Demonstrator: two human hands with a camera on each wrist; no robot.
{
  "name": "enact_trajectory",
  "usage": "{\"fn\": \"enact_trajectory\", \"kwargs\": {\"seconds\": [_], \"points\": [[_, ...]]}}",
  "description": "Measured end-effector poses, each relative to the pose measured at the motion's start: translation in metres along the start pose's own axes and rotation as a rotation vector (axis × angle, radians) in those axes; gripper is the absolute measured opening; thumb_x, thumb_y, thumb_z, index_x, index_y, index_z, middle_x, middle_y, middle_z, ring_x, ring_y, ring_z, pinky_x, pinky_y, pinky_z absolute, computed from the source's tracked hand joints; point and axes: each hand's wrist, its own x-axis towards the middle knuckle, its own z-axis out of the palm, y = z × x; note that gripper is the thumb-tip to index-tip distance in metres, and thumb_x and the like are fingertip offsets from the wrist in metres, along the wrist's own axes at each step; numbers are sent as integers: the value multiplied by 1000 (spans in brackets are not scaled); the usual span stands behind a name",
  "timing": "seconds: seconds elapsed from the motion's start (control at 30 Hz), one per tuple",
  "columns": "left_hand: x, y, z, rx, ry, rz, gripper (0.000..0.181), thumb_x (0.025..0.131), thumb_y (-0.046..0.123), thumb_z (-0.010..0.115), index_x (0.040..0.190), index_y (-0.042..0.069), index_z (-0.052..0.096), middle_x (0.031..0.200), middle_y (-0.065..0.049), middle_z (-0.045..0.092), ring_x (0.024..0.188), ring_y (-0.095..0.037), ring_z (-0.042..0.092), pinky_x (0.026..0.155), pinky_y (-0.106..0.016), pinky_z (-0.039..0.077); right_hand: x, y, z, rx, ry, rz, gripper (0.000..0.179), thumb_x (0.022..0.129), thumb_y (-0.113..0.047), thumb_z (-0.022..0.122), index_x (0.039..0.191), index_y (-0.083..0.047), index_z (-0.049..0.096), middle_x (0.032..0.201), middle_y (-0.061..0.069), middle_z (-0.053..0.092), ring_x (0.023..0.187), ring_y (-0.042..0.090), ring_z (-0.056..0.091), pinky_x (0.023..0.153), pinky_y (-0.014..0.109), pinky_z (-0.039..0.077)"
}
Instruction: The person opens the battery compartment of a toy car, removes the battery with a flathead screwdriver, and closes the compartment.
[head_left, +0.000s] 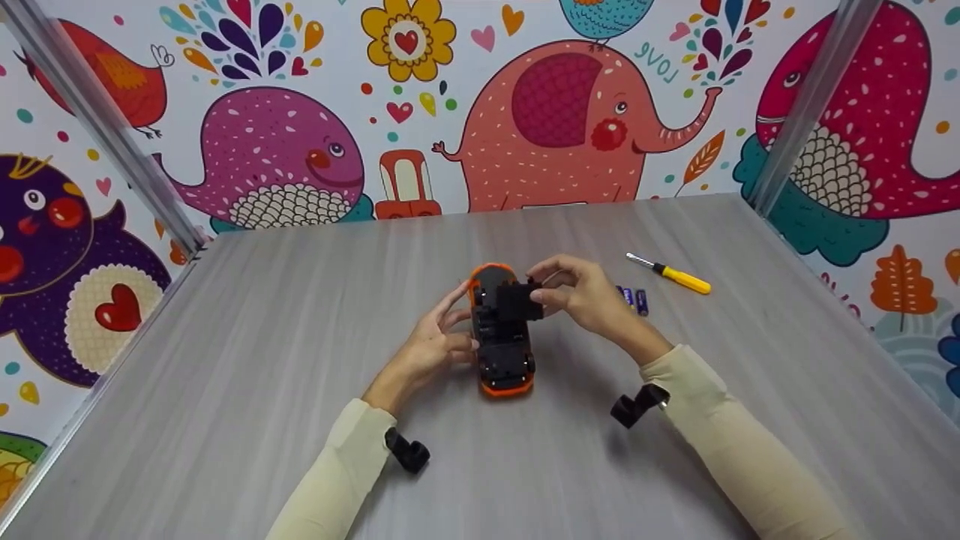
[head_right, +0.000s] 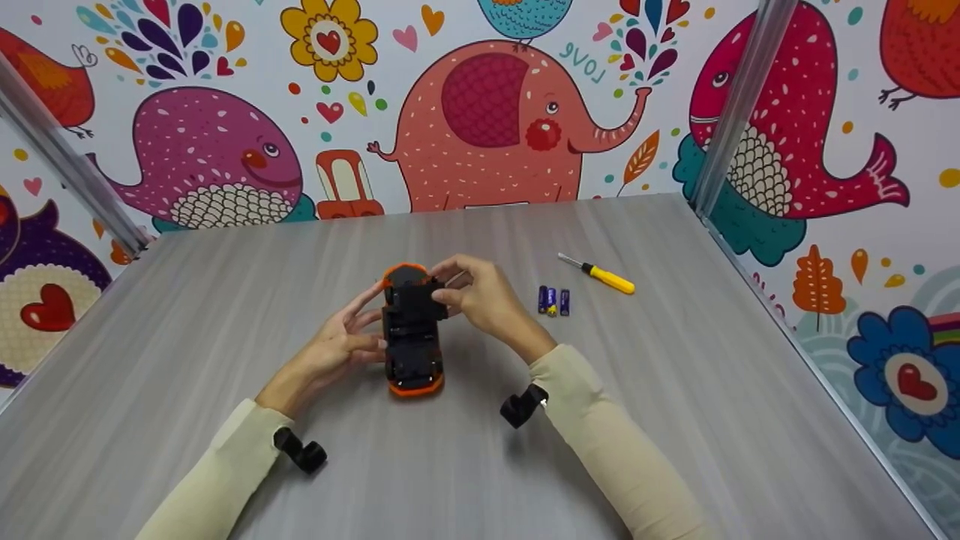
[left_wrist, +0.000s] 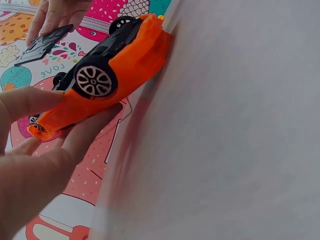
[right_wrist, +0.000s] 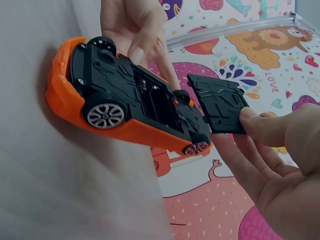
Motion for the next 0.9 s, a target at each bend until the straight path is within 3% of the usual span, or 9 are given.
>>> {"fn": "enact_trajectory", "kwargs": {"seconds": [0.23,0.43,0.67,0.9], "points": [[0,0,1,13,0,-2,99,79,-22,51,161,23,20,151,-23,42,101,-21,63,75,-35,58,2,-3,11,-10,-11,-32,25,92,-4,70,117,-3,68,114,17,68,97,23,68,75,32,62],[0,1,2,13,-8,3,100,78,-22,52,162,21,19,149,-22,45,93,-20,66,75,-35,59,3,-1,18,37,-13,-65,26,91,-2,70,117,1,68,116,20,66,95,21,68,73,32,62],[-2,3,1,12,-16,10,100,78,-22,50,162,21,18,150,-23,42,101,-21,62,76,-35,59,4,5,26,18,-16,-35,26,90,-1,70,117,0,68,113,20,67,94,23,68,73,34,62],[-1,3,0,42,-9,8,100,77,-20,52,162,21,19,151,-23,42,99,-21,62,73,-34,58,2,9,33,-36,-6,0,26,90,-1,70,115,-3,69,114,17,68,97,24,68,73,33,62]]}}
